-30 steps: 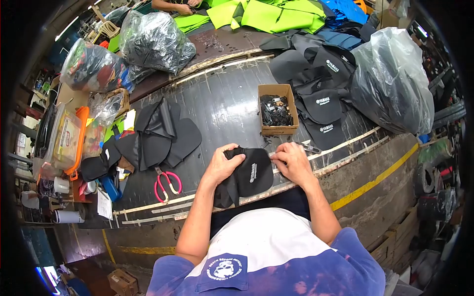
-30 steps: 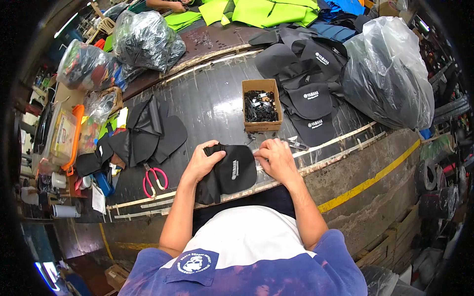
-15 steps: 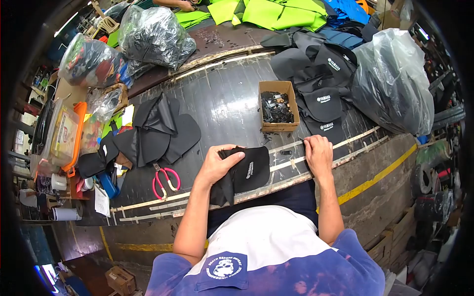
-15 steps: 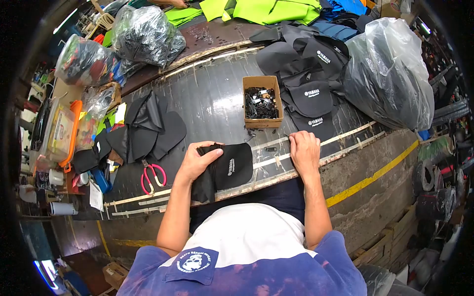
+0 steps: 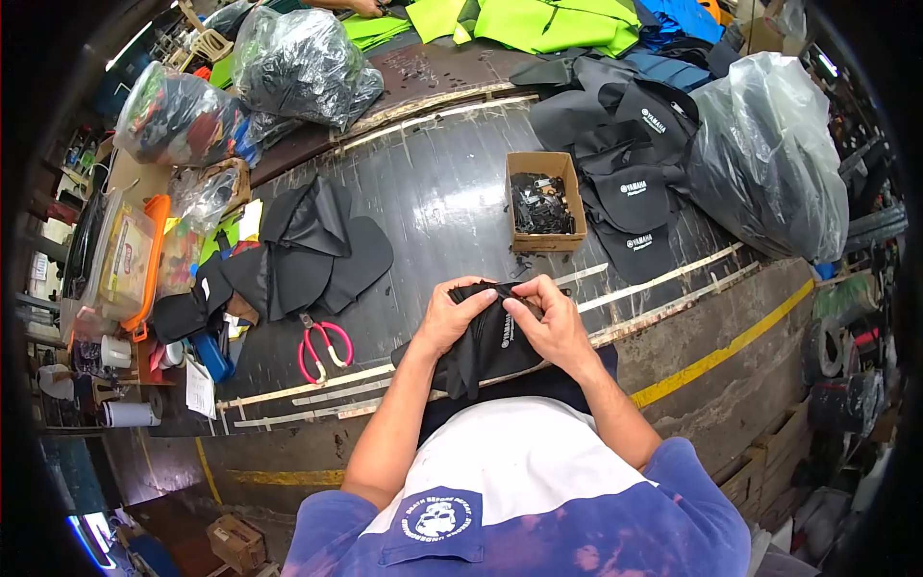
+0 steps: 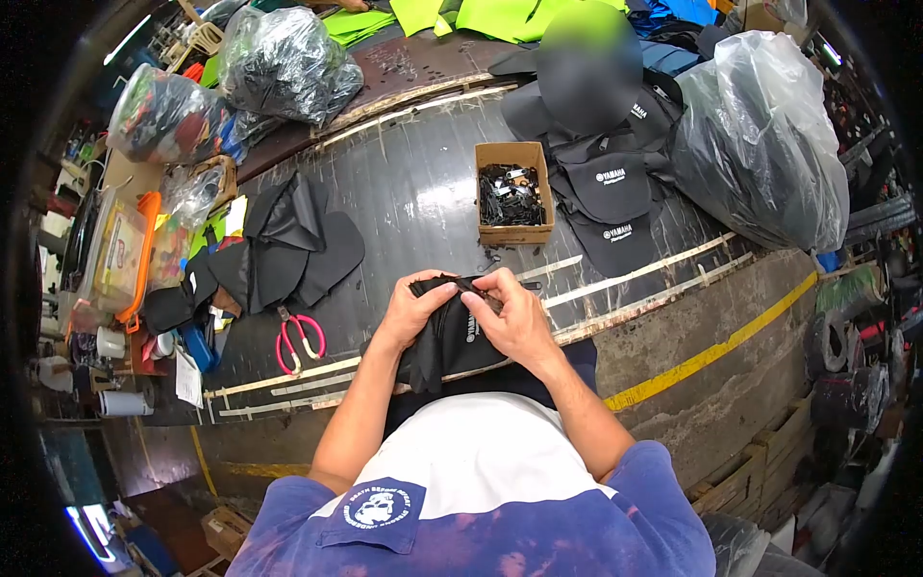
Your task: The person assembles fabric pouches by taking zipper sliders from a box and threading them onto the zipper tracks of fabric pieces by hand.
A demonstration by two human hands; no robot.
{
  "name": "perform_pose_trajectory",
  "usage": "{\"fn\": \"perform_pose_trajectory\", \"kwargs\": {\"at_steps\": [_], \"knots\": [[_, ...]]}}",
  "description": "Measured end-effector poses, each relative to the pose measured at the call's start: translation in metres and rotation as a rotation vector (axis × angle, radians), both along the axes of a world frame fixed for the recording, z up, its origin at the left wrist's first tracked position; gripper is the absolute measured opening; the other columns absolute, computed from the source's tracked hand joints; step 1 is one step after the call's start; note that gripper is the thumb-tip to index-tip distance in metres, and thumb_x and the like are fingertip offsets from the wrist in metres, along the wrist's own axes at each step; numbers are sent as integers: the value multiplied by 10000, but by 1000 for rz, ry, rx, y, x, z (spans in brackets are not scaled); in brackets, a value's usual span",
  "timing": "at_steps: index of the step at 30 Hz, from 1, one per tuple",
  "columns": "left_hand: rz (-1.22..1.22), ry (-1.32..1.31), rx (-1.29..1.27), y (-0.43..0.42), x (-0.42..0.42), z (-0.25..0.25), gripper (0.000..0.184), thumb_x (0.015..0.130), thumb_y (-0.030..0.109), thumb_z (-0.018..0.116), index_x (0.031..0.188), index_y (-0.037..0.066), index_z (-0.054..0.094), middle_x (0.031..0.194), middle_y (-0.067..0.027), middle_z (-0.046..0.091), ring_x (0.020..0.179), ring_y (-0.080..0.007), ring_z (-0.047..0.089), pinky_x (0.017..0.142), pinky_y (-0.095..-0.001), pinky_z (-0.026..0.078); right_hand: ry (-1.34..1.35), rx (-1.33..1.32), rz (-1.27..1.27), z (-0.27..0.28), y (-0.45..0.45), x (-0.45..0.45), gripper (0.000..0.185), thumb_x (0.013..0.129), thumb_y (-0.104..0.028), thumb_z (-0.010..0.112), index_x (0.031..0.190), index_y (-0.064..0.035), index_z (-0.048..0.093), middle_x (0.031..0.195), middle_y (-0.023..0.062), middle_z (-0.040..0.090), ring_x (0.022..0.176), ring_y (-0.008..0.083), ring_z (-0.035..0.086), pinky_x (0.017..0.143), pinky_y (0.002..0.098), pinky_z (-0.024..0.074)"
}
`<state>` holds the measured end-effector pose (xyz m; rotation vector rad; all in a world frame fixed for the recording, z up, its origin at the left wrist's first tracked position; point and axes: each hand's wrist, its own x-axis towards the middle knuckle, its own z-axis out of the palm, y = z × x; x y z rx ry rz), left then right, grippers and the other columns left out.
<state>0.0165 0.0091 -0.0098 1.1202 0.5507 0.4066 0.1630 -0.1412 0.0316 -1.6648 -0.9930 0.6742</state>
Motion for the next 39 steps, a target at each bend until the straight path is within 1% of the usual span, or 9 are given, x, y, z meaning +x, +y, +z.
{"fn": "perform_pose_trajectory", "kwargs": {"at_steps": [2,5,6,13,22,25,33,38,39], "knots": [[2,0,26,1,0,-2,218,981,145,775,1121,-22,772,978,-40,769,867,-99,699,783,-256,586,-4,-6,0,-1,1,0,209,1008,-136,750,1094,15,634,899,24,708,790,38,593,657,227,474],[-2,20,31,0,0,2,219,980,151,778,1118,-19,772,969,-37,767,859,-98,697,774,-256,586,58,-67,-14,-12,1,4,292,980,-228,783,1097,2,648,938,91,786,815,68,681,619,262,492],[-4,32,34,0,-1,3,220,980,155,779,1117,-17,772,964,-35,765,855,-97,696,769,-256,586,59,-67,-14,-15,2,4,292,980,-228,783,1097,2,648,938,91,786,815,68,681,619,262,492],[-29,5,-59,-4,1,4,241,966,152,787,1138,-15,756,1004,-33,756,891,-104,690,814,-257,574,177,87,-46,-31,8,-3,262,989,-203,781,1076,2,645,938,58,766,841,57,671,635,233,488],[-2,-35,-101,-12,0,0,186,982,150,776,1099,6,751,990,-21,747,885,-98,681,807,-258,565,227,80,-65,-31,9,-5,227,997,-164,774,1059,6,637,912,40,735,866,52,665,665,231,510],[0,-34,-100,-12,0,-1,185,984,151,778,1096,7,751,986,-19,746,881,-95,679,804,-257,564,284,125,-62,-33,9,-6,209,1010,-158,759,1042,5,632,911,40,735,838,47,656,668,233,515],[8,-28,-101,-14,2,3,188,980,161,786,1089,11,752,978,-15,746,859,-93,681,780,-256,570,431,90,-65,-44,7,-3,180,1019,-142,746,1023,-2,633,872,21,720,763,37,625,671,215,502],[8,-22,-101,-10,-2,-1,192,967,164,795,1080,16,750,951,-5,732,844,-92,671,778,-260,564,421,150,-174,-43,3,16,188,1012,-148,755,1031,-1,640,837,1,707,754,37,616,665,223,500],[9,-22,-101,-9,-3,-1,192,967,164,795,1080,16,750,951,-5,732,844,-92,671,778,-260,564,258,128,-236,-47,0,29,209,998,-176,770,1040,-11,650,829,19,712,736,73,634,662,259,510]]}}
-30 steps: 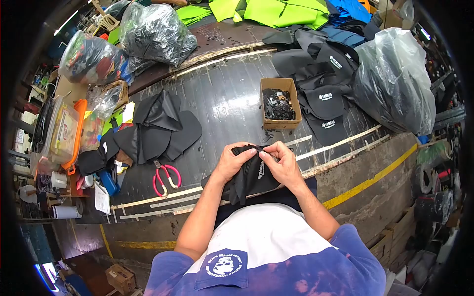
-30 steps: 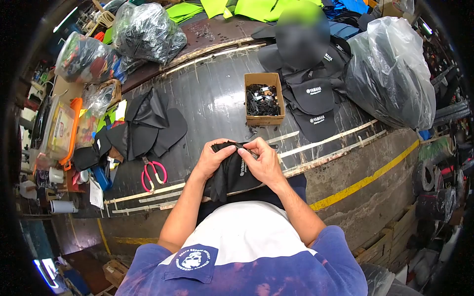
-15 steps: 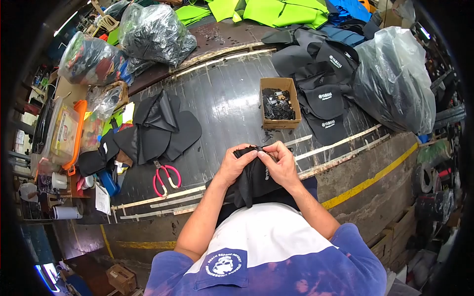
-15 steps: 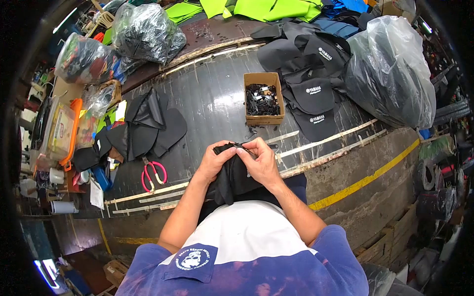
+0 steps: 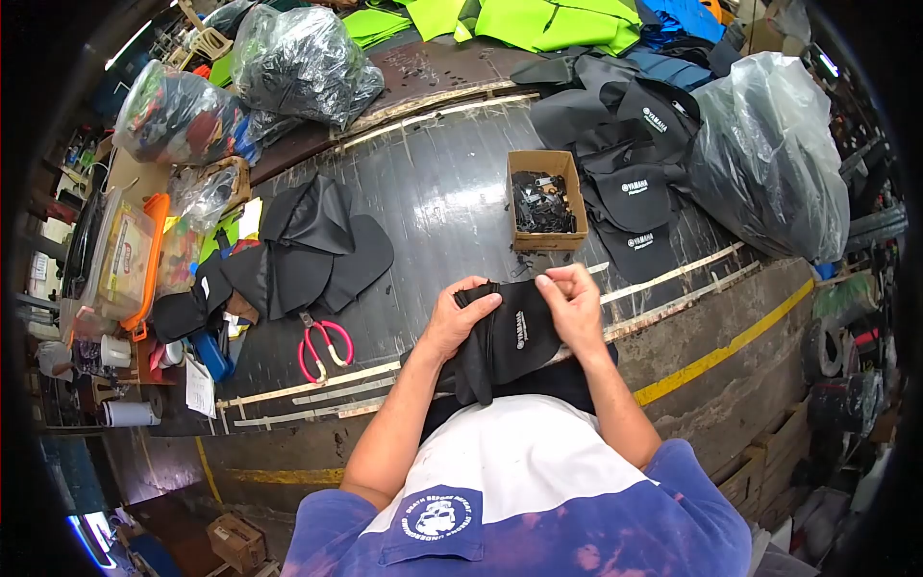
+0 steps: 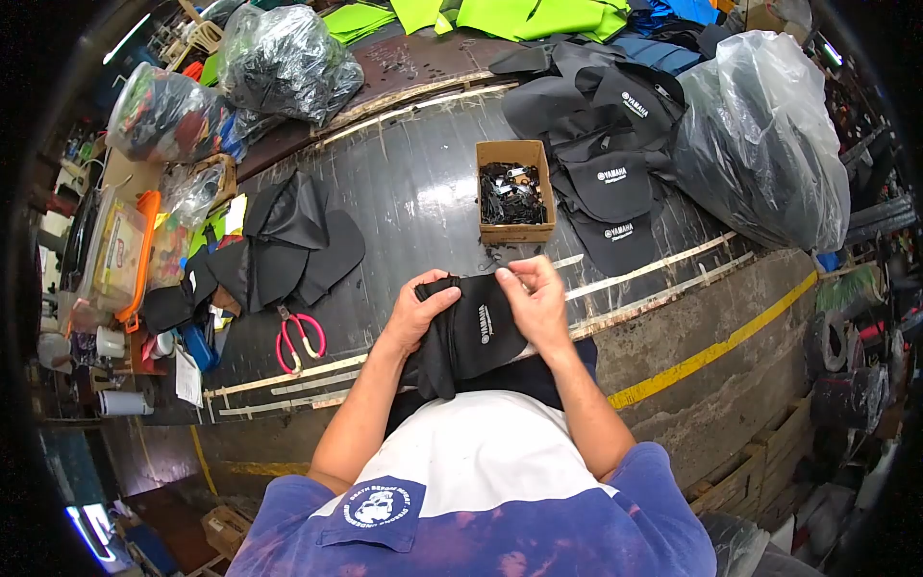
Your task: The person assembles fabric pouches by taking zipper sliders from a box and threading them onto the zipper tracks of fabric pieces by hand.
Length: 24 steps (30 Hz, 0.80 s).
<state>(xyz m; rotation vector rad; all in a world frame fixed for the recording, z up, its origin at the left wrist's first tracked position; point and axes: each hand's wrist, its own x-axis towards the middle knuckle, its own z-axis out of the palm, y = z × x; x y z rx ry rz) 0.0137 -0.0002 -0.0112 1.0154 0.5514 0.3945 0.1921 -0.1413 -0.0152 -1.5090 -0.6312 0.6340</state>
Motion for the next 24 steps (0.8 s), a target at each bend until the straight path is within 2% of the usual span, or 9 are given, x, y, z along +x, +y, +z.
{"fn": "perform_pose_trajectory", "kwargs": {"at_steps": [4,6,9,11,13,14,16,19,24], "knots": [[-17,2,3,2,-1,2,190,962,155,788,1084,12,756,947,-5,738,858,-93,678,782,-248,559,-394,-295,-145,25,-16,25,242,959,-217,805,1049,-37,669,848,39,723,735,108,646,667,303,494],[-7,22,282,4,1,8,195,951,140,791,1068,-9,746,947,0,732,903,-98,666,826,-258,542,-513,-419,-183,27,-24,35,248,947,-223,814,1049,-45,674,862,40,727,744,107,643,671,307,481],[-25,41,505,6,2,26,192,938,122,796,1056,-20,745,947,4,728,940,-103,655,857,-266,527,-910,-565,-125,15,-32,48,322,893,-285,820,1100,-67,705,1208,129,714,1075,341,666,929,451,496],[-81,54,670,5,2,47,182,923,101,803,1047,-23,752,947,7,728,972,-108,644,873,-274,513,-924,-495,-122,18,-32,47,364,886,-270,820,1162,-64,700,1275,122,691,1144,298,640,960,437,479],[-86,86,617,3,1,65,166,918,88,805,1041,-13,758,943,-2,729,966,-116,643,869,-282,511,-951,-353,-111,26,-27,43,469,873,-239,819,1286,-57,690,1411,107,646,1281,213,589,1024,408,446],[-94,117,559,1,1,72,152,912,76,806,1034,-3,764,938,-10,729,961,-124,642,865,-290,510,-947,-353,-111,35,-24,39,469,873,-239,819,1286,-57,690,1411,107,646,1281,213,589,1024,408,446],[-109,146,501,-2,1,82,140,906,64,808,1028,6,771,934,-18,730,956,-133,640,861,-298,508,-430,111,248,65,-16,28,628,867,-229,814,1437,-53,618,1502,104,591,1382,232,535,1111,424,419],[-188,81,846,-2,0,94,144,844,27,830,971,47,765,899,-47,720,884,-193,649,796,-314,510,-282,279,488,97,-8,5,701,868,-141,808,1511,-33,551,1498,95,580,1356,212,556,1117,383,438],[-89,149,1314,-7,-4,120,145,807,39,831,920,76,749,871,-59,703,870,-253,643,838,-361,499,-96,95,715,89,2,-1,674,853,-111,841,1477,-63,590,1475,97,601,1256,201,618,1049,352,497]]}}
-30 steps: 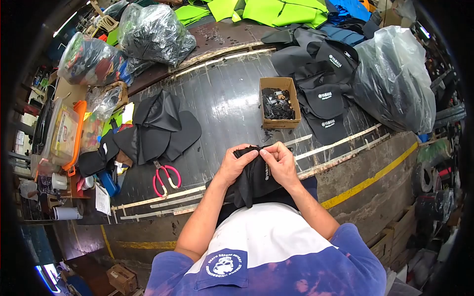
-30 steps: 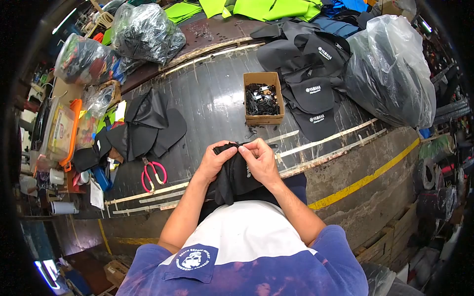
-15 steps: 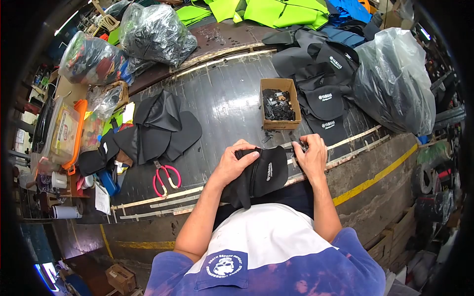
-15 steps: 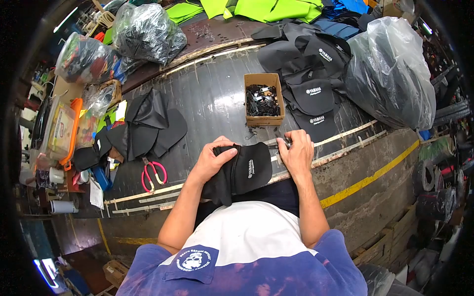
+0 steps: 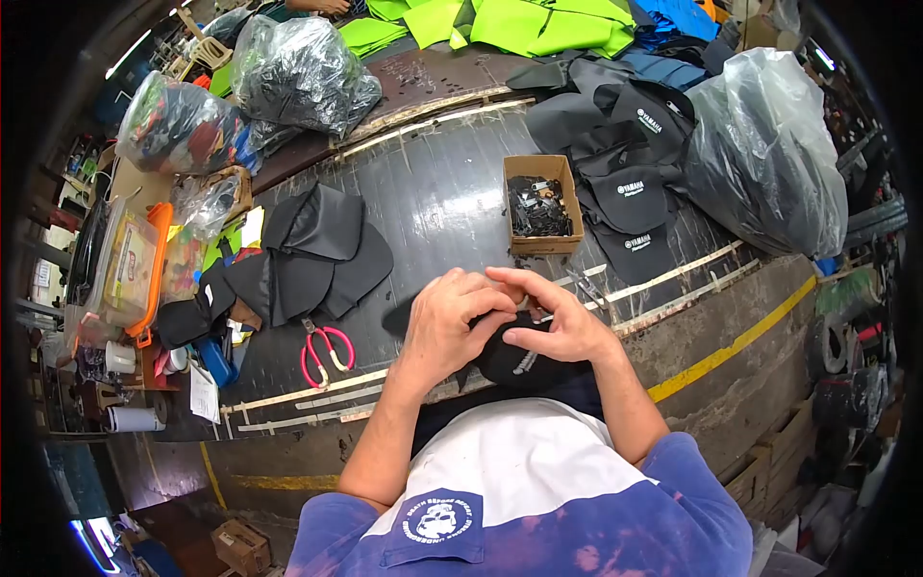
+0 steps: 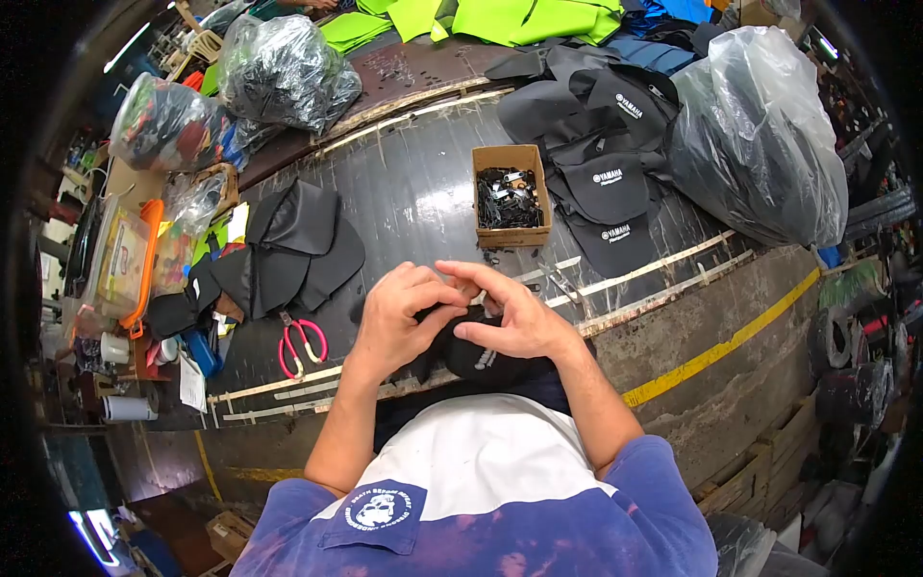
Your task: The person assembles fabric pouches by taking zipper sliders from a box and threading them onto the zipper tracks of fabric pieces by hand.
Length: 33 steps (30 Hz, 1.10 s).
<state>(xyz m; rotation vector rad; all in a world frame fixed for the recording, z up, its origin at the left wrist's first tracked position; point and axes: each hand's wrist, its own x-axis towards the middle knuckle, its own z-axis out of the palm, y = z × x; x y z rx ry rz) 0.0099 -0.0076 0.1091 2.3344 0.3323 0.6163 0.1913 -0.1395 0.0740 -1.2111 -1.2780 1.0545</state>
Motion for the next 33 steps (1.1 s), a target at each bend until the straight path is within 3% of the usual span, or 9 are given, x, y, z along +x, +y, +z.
{"fn": "perform_pose_trajectory", "kwargs": {"at_steps": [4,7,11,16,20,24,28,31,33], "knots": [[75,-16,253,-5,-8,10,146,799,50,817,912,86,732,894,-48,693,920,-291,641,929,-410,467,-118,125,19,-14,7,-5,584,880,-85,818,1428,-46,619,1193,50,692,958,132,653,806,267,512],[202,-63,312,-10,-7,9,140,818,62,807,918,75,710,955,-55,700,991,-301,647,1002,-448,428,-201,-71,-44,-11,2,-9,486,898,-84,810,1356,-33,658,887,-13,627,752,93,550,650,262,446],[296,45,231,-6,-12,1,179,808,65,813,934,64,686,1010,-90,703,1039,-323,649,997,-450,439,-120,-60,-151,-8,4,-16,385,886,-90,827,1240,-24,691,768,-37,516,664,82,446,592,259,398],[291,-52,132,-1,-18,2,195,817,91,808,949,66,666,1055,-116,697,1111,-328,650,1046,-524,433,-118,-123,-205,-4,8,-14,304,861,-70,836,1133,-27,706,794,4,590,685,111,545,628,268,455],[99,-155,-182,-1,-19,7,157,843,81,775,951,63,662,1081,-119,708,1162,-337,649,1089,-554,417,-362,415,-298,6,12,-17,245,840,-51,835,1046,-34,703,820,46,657,745,177,664,684,299,527],[-84,-63,-10,11,-23,8,138,866,50,743,925,48,619,1125,-98,746,1197,-287,675,1132,-461,427,-254,230,-173,8,4,-21,237,826,-60,847,1019,-41,709,884,93,715,841,240,733,751,339,573],[-99,120,-276,11,-29,0,113,901,51,720,947,51,616,1118,-101,756,1112,-311,705,1131,-456,438,-263,328,-265,26,1,-26,268,821,-108,871,1022,-40,708,897,82,729,835,231,739,743,355,581],[26,11,-425,7,-29,-5,95,923,60,704,989,54,635,1105,-97,759,1051,-307,721,1206,-468,377,-346,-23,-371,40,-7,-22,251,801,-84,897,992,-49,738,812,45,720,744,187,707,688,314,554],[58,17,-388,7,-28,-4,119,909,60,708,1007,49,642,1098,-99,756,1061,-311,720,1206,-475,374,-423,-8,-376,41,-10,-18,233,805,-99,897,970,-51,740,796,53,718,725,203,705,675,321,553]]}}
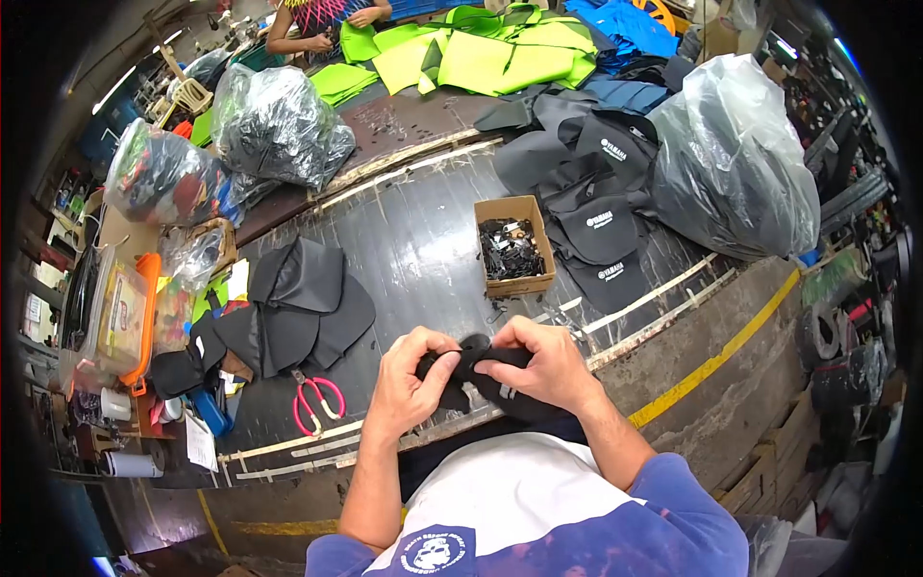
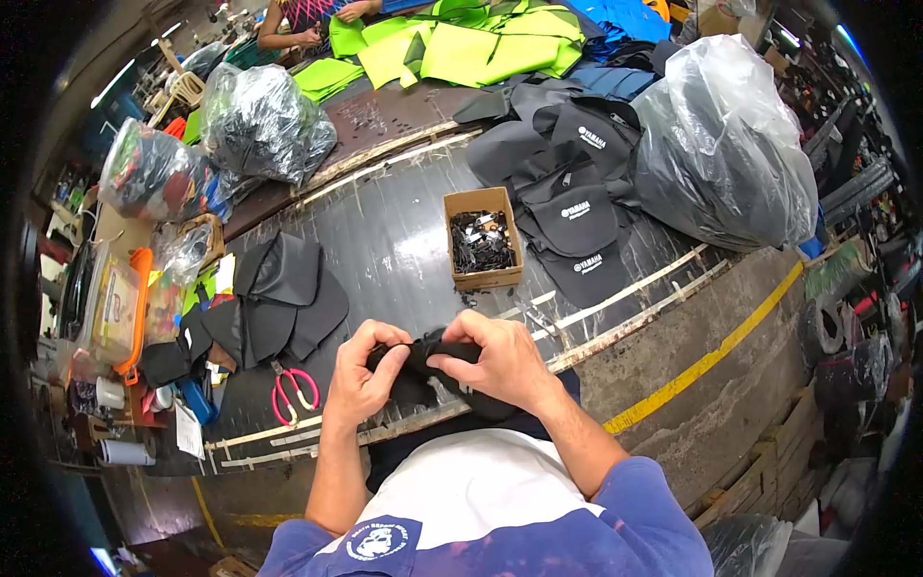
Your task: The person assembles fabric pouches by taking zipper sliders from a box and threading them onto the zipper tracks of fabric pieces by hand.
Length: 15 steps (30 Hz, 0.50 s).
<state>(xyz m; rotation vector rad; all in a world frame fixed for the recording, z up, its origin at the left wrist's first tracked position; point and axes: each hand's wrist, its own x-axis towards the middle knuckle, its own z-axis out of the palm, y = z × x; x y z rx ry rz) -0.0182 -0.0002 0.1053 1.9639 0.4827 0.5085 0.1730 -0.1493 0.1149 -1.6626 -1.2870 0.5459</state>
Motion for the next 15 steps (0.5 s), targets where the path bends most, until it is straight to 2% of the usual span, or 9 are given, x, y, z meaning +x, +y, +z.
{"fn": "perform_pose_trajectory", "kwargs": {"at_steps": [3,6,7,10,13,15], "knots": [[74,28,74,-4,4,14,175,881,61,715,1043,38,655,1084,-104,751,1081,-320,718,1205,-487,367,-153,1,6,3,-2,3,204,812,-129,896,926,-55,744,765,69,714,688,235,701,649,335,552],[158,-169,489,-21,18,40,233,821,55,714,1045,31,650,1101,-133,747,1124,-345,711,1132,-482,427,-88,85,233,8,-1,2,193,830,-197,875,893,-72,741,801,124,732,742,325,728,641,388,550],[157,-174,487,-20,18,39,233,821,55,714,1045,31,650,1101,-133,747,1124,-345,711,1132,-482,427,-92,83,232,11,-2,4,193,830,-197,875,893,-72,741,801,124,732,742,325,728,641,388,550],[-248,-43,291,-8,11,26,291,753,45,713,1039,20,666,1135,-169,744,1170,-382,696,1116,-499,437,-148,107,364,22,1,7,162,851,-189,851,894,-74,745,778,112,725,750,337,728,644,406,553],[-231,17,242,8,3,-17,271,762,25,705,1032,20,682,1137,-167,742,1173,-351,699,1125,-467,439,-140,93,303,29,-1,14,152,868,-192,838,906,-72,753,782,118,729,757,344,730,646,412,555],[-217,52,208,6,-2,-22,262,766,15,701,1028,21,691,1138,-165,741,1174,-335,701,1129,-452,441,-129,79,280,26,-3,15,148,877,-193,832,912,-71,756,784,121,731,760,348,731,648,415,556]]}}
